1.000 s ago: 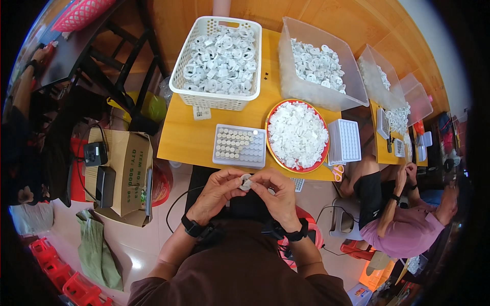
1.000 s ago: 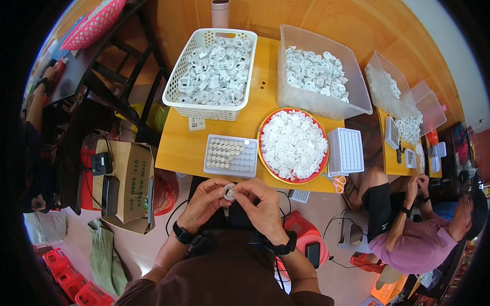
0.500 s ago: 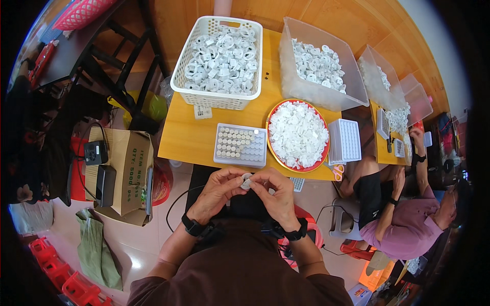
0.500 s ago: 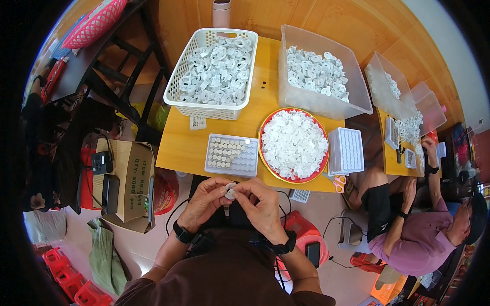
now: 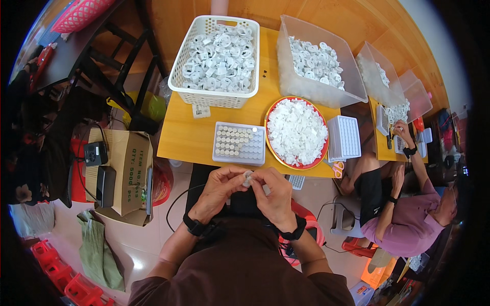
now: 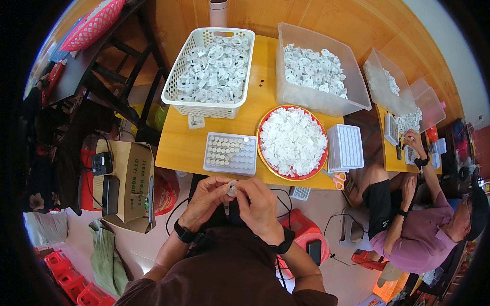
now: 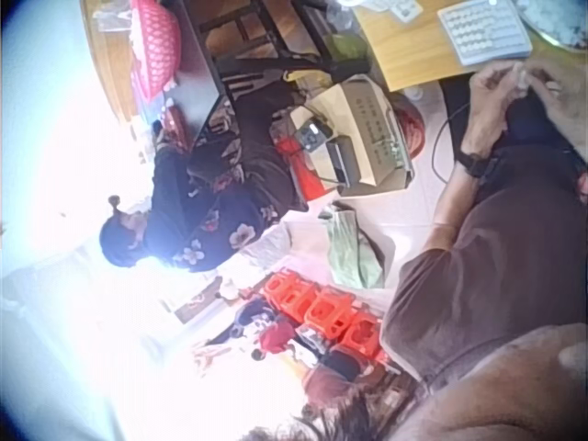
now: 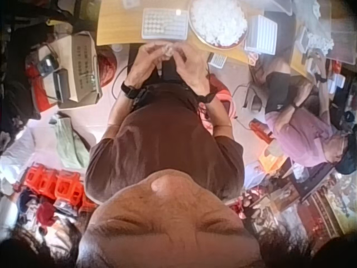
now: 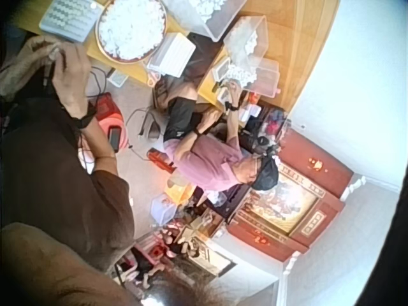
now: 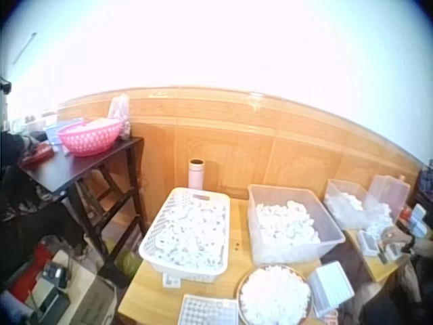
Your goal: The person picks up a white plastic base from a basket and a small round component from a tray to fit them together. They then select a white plastic cap from a bowl, snap it onto the base, and place the completed unit into a white tray.
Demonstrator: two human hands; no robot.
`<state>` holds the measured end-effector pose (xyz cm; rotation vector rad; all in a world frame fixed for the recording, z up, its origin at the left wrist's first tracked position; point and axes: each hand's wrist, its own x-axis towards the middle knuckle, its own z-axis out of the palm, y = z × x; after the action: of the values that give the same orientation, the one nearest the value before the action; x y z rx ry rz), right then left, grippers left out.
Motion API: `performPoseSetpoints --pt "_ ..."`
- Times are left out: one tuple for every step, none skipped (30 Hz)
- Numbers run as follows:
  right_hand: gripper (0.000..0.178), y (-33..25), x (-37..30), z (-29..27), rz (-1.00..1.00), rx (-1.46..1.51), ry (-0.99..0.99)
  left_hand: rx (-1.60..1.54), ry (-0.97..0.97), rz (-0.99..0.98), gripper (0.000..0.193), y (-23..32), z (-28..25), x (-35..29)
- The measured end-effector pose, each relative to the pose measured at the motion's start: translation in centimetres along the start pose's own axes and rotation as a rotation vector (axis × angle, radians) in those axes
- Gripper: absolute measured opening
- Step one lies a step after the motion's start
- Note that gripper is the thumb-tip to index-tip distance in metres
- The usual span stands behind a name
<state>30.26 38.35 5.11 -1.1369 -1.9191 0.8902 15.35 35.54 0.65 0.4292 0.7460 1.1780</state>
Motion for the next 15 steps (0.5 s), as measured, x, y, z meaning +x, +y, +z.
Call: performPoseSetpoints --pt "0.015 0.0 -0.1 0.2 -0.052 -0.079 0.054 0.008 0.01 0.01 0.019 0.0 0.1 0.0" --pt "0.015 0.0 -0.1 0.4 -0.105 -0.157 0.108 0.008 0.011 0.009 0.019 0.0 0.3 0.1" --pt "0.015 -0.1 -0.1 0.5 -0.104 -0.157 0.108 0.0 0.023 0.014 0.019 0.0 0.4 0.1" --pt "0.015 -0.2 -0.1 0.6 -0.127 -0.18 0.129 -0.007 0.035 0.017 0.019 0.0 0.5 0.1" --pt "0.016 -0.2 -0.2 0.7 -0.15 -0.203 0.149 -0.007 0.034 0.015 0.019 0.0 0.4 0.1" --pt "0.016 -0.3 -0.2 0.6 -0.148 -0.204 0.15 0.0 0.039 0.013 0.019 0.0 0.3 0.1" --pt "0.016 -0.3 -0.2 0.6 -0.117 -0.161 0.118 0.007 0.046 0.014 0.019 0.0 0.2 0.0" --pt "0.016 -0.3 -0.2 0.5 -0.087 -0.118 0.085 0.008 0.047 0.015 0.019 0.1 0.2 -0.1" --pt "0.016 -0.1 -0.1 0.2 -0.087 -0.117 0.085 -0.004 0.022 0.007 0.019 0.2 0.1 -0.3" --pt "0.016 0.1 0.1 -0.3 -0.031 -0.016 0.008 -0.016 -0.004 -0.002 0.02 0.3 0.1 -0.3" --pt "0.017 0.2 0.2 -0.7 0.024 0.085 -0.068 -0.017 -0.004 -0.003 0.02 0.3 0.0 -0.3" --pt "0.017 0.4 0.3 -0.8 0.025 0.084 -0.069 -0.025 -0.02 -0.011 0.02 0.3 -0.1 -0.3" --pt "0.017 0.7 0.3 -0.8 0.058 0.166 -0.078 -0.033 -0.037 -0.019 0.02 0.3 -0.1 -0.3" --pt "0.017 0.9 0.3 -0.8 0.092 0.249 -0.086 -0.034 -0.037 -0.019 0.02 0.4 -0.1 -0.2" --pt "0.017 0.9 0.2 -0.8 0.092 0.248 -0.086 -0.047 -0.05 -0.026 0.021 0.4 0.0 -0.2"
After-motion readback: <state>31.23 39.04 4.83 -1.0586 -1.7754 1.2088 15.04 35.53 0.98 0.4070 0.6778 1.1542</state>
